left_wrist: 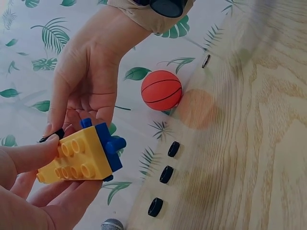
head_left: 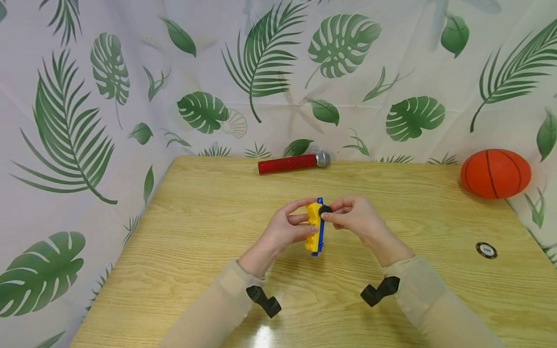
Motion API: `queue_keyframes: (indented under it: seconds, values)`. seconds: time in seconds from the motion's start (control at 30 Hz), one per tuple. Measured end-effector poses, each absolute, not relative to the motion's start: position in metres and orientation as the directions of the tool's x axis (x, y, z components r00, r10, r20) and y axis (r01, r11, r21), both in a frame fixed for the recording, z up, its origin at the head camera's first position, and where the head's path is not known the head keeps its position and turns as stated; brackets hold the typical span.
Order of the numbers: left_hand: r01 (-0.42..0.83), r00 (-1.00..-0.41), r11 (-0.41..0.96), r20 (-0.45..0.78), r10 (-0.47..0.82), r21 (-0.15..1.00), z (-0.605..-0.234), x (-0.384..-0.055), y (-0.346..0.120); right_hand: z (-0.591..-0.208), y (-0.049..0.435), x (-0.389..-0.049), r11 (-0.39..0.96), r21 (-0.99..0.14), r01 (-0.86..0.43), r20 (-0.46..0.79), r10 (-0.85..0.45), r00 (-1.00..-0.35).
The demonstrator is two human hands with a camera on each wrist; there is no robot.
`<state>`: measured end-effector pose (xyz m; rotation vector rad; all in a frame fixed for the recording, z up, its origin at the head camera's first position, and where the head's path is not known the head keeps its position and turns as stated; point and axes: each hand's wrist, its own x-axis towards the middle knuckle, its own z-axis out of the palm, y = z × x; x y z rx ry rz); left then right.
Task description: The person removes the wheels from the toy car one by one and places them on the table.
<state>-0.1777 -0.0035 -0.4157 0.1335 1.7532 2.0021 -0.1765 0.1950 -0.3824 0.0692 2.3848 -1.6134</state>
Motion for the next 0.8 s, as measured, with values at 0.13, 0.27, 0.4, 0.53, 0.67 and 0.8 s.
queue_keyframes:
  seconds: [0.13, 0.27, 0.4, 0.53, 0.67, 0.8]
  values:
    - [-0.282, -0.888, -0.072, -0.232, 0.397, 0.957, -0.416, -0.178, -0.003, -0.383, 0.193, -0.176, 0.385, -0.907, 0.173, -0.227, -0.1, -0.969]
    - [-0.284, -0.893, -0.076, -0.235, 0.383, 0.956, -0.417, -0.177, -0.002, -0.385, 0.191, -0.175, 0.402, -0.9, 0.17, -0.222, -0.086, -0.971]
    - [-0.275, -0.901, -0.066, -0.233, 0.366, 0.959, -0.418, -0.176, -0.002, -0.387, 0.188, -0.175, 0.419, -0.892, 0.167, -0.217, -0.075, -0.973]
    - [-0.271, -0.909, -0.056, -0.236, 0.342, 0.961, -0.417, -0.176, -0.001, -0.388, 0.187, -0.174, 0.431, -0.888, 0.161, -0.209, -0.066, -0.976]
    - [-0.267, -0.919, -0.044, -0.241, 0.314, 0.963, -0.415, -0.174, 0.0, -0.388, 0.185, -0.173, 0.431, -0.888, 0.16, -0.206, -0.062, -0.977]
    - [-0.26, -0.925, -0.034, -0.238, 0.297, 0.965, -0.412, -0.173, 0.0, -0.387, 0.184, -0.173, 0.411, -0.899, 0.155, -0.198, -0.066, -0.978]
